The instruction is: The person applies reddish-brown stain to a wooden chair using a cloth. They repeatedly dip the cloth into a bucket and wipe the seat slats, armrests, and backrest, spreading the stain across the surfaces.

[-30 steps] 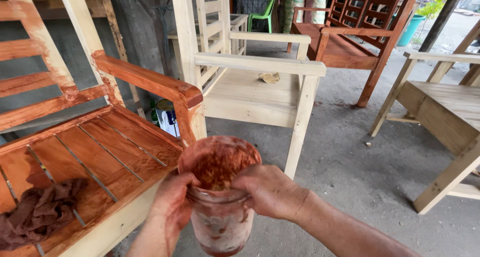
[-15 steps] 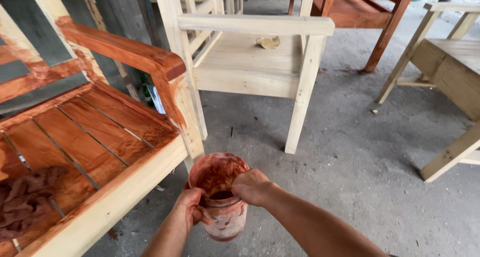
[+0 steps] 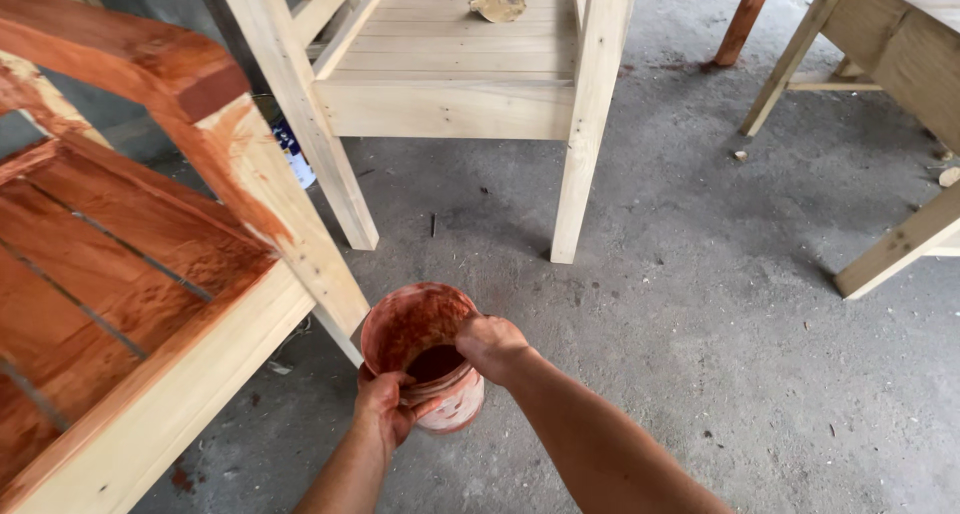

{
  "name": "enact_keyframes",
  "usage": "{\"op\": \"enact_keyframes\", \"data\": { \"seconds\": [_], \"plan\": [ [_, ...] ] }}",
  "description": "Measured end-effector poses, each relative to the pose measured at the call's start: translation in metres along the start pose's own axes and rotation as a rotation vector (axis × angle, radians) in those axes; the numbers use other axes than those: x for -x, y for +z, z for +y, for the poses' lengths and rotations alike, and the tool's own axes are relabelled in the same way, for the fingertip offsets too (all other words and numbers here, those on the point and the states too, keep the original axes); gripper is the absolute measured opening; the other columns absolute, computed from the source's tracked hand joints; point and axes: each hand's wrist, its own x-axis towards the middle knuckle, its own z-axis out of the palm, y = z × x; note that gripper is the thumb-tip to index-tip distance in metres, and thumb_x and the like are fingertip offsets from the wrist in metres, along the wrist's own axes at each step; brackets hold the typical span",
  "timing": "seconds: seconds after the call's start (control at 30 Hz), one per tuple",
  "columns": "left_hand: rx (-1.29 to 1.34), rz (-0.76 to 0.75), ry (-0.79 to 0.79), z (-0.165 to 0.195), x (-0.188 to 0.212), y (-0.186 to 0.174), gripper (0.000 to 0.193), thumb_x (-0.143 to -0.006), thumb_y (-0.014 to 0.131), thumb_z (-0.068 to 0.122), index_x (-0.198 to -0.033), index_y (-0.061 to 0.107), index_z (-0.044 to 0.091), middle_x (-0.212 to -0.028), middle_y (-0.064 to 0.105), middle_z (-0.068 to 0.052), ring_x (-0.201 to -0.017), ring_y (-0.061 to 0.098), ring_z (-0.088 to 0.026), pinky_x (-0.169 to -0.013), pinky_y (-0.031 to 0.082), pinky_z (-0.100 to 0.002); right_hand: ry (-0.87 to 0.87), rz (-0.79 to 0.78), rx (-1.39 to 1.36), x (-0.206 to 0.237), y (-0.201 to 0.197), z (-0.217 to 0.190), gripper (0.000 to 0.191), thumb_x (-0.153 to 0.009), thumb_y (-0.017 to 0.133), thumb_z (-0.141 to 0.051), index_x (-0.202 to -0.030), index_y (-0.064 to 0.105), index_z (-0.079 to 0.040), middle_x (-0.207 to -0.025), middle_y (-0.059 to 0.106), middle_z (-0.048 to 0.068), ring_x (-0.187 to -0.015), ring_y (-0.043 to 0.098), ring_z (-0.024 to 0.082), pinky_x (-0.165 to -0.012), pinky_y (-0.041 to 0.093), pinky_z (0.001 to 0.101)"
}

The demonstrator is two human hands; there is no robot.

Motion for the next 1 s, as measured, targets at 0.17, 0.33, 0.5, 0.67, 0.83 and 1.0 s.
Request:
{"op": "enact_keyframes", "data": {
  "seconds": [0.17, 0.33, 0.5, 0.67, 0.83, 1.0],
  "plan": [
    [-0.064, 0.049, 0.045, -0.003, -0.012, 0.018, 0.083, -0.084, 0.051, -0.008, -0.148, 0.030, 0.041, -0.147, 0.048, -0.013, -0.117, 0.064, -0.049, -0.065, 0.064, -0.059, 0.012, 0.030, 0.064, -0.004, 0.005, 0.013, 0.022, -0.092, 0.060, -0.003, -0.108, 0.075, -0.003, -0.118, 0.068, 0.018, -0.114, 0.067, 0.034, -0.096, 0.056, 0.0403],
    [-0.132, 0.045, 0.019, 0.005, -0.018, 0.022, 0.079, -0.087, 0.056, -0.003, -0.148, 0.026, 0.039, -0.142, 0.052, -0.014, -0.109, 0.067, -0.045, -0.061, 0.063, -0.049, 0.002, -0.029, 0.096, -0.005, 0.000, -0.003, 0.023, -0.093, 0.062, -0.002, -0.113, 0.073, -0.003, -0.129, 0.063, 0.017, -0.125, 0.060, 0.031, -0.108, 0.048, 0.0397],
    [-0.250, 0.135, 0.019, 0.018, -0.015, 0.025, 0.060, -0.090, 0.056, 0.006, -0.143, 0.037, 0.027, -0.131, 0.057, -0.010, -0.100, 0.065, -0.035, -0.059, 0.060, -0.044, -0.063, -0.181, 0.215, -0.007, -0.028, -0.062, 0.027, -0.095, 0.066, -0.013, -0.121, 0.073, -0.008, -0.129, 0.068, 0.012, -0.129, 0.057, 0.027, -0.128, 0.016, 0.0552],
    [-0.297, 0.182, -0.010, 0.060, 0.004, 0.023, 0.045, -0.094, 0.053, 0.018, -0.138, 0.048, 0.024, -0.124, 0.058, 0.000, -0.095, 0.060, -0.025, -0.064, 0.058, -0.045, -0.088, -0.098, 0.212, 0.001, -0.079, -0.120, 0.038, -0.092, 0.075, -0.030, -0.122, 0.073, -0.008, -0.138, 0.060, 0.013, -0.137, 0.047, 0.030, -0.120, 0.028, 0.0532],
    [-0.317, 0.090, 0.058, 0.121, 0.051, -0.001, 0.037, -0.098, 0.051, 0.029, -0.133, 0.059, 0.021, -0.117, 0.059, 0.009, -0.090, 0.054, -0.015, -0.069, 0.056, -0.045, -0.222, 0.057, 0.154, 0.014, -0.143, -0.165, 0.040, -0.082, 0.078, -0.019, -0.121, 0.073, -0.016, -0.130, 0.061, 0.011, -0.130, 0.050, 0.033, -0.108, 0.039, 0.0544],
    [-0.286, -0.149, 0.277, 0.187, 0.134, -0.064, 0.034, -0.099, 0.047, 0.024, -0.129, 0.062, 0.017, -0.113, 0.069, 0.000, -0.092, 0.066, -0.013, -0.075, 0.056, -0.041, -0.421, 0.164, 0.187, 0.025, -0.190, -0.256, 0.032, -0.078, 0.081, -0.023, -0.108, 0.078, -0.012, -0.121, 0.065, 0.010, -0.127, 0.056, 0.030, -0.109, 0.043, 0.0490]
  ]
}}
